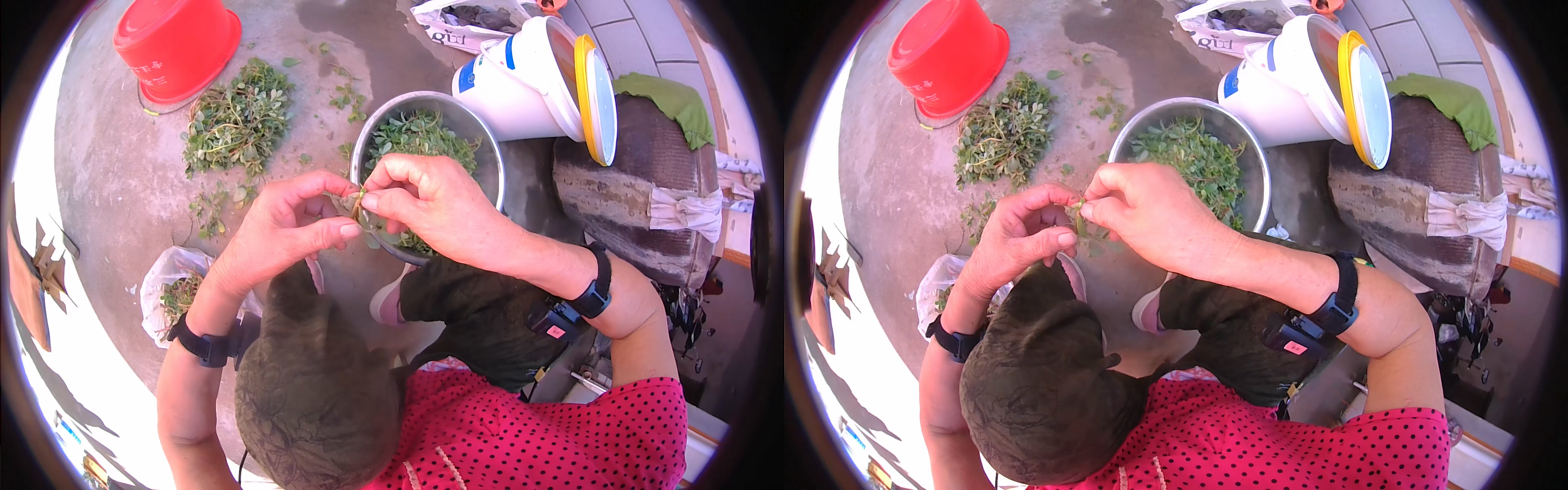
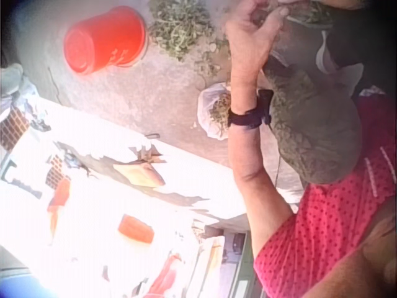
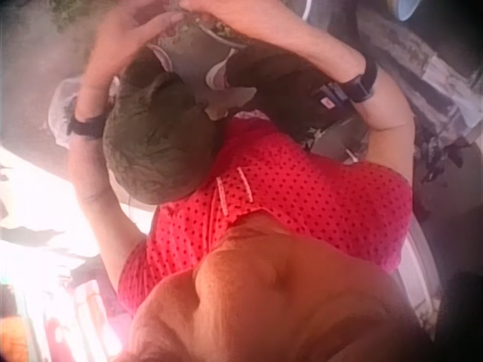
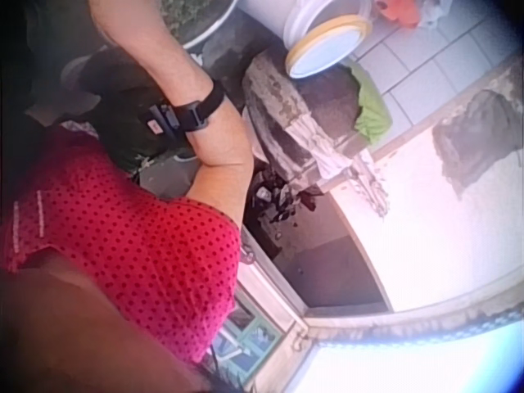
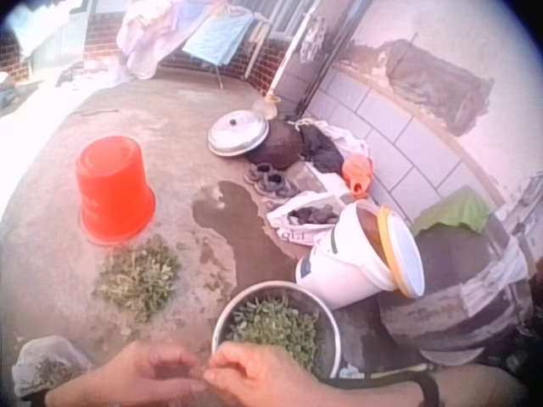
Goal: The person picks leaves and stems from small plants by hand, placing the edible parts into a metal bowl and the waste into a plastic bag or onto the ground.
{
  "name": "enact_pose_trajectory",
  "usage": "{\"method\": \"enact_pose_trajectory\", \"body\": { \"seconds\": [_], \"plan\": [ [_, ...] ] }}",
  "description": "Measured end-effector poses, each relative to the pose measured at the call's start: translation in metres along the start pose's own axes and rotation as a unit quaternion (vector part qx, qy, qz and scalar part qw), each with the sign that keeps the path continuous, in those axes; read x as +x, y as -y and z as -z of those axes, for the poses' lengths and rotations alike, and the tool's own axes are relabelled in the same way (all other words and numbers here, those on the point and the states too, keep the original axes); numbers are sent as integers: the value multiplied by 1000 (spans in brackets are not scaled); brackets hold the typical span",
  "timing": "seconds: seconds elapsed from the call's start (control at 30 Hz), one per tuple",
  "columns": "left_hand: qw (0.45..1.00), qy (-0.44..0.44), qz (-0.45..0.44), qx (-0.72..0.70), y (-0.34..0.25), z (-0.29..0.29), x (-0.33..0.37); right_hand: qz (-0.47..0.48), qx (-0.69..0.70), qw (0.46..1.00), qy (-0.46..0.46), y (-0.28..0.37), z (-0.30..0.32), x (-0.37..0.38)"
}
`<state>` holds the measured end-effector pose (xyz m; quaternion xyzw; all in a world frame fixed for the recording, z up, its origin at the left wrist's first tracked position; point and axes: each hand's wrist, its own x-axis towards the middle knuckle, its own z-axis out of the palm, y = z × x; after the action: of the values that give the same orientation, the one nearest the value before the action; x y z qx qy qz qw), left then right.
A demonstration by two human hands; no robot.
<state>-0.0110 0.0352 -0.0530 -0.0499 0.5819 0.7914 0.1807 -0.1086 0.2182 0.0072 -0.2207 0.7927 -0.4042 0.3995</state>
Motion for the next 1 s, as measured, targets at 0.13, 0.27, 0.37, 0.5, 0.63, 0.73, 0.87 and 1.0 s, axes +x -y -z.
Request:
{"method": "enact_pose_trajectory", "body": {
  "seconds": [0.13,0.27,0.37,0.5,0.63,0.73,0.87,1.0],
  "plan": [
    [996,-48,-29,74,-4,-9,6,55,-123,991,-15,5,3,-1],
    [932,-109,-98,332,2,1,8,134,-194,972,-16,-4,5,-4],
    [838,-149,-48,523,27,43,-15,153,-294,943,-32,-9,21,-8],
    [752,13,230,617,68,106,-92,84,-482,870,-56,-22,45,-9],
    [800,-45,130,584,90,96,-92,41,-509,859,-27,-38,50,-17],
    [869,-79,93,480,138,80,-37,61,-491,869,10,-21,37,-14],
    [843,-147,31,516,195,65,15,95,-478,873,29,-11,30,-8],
    [891,-213,-11,401,192,101,22,90,-458,884,34,-13,30,-8]
  ]
}}
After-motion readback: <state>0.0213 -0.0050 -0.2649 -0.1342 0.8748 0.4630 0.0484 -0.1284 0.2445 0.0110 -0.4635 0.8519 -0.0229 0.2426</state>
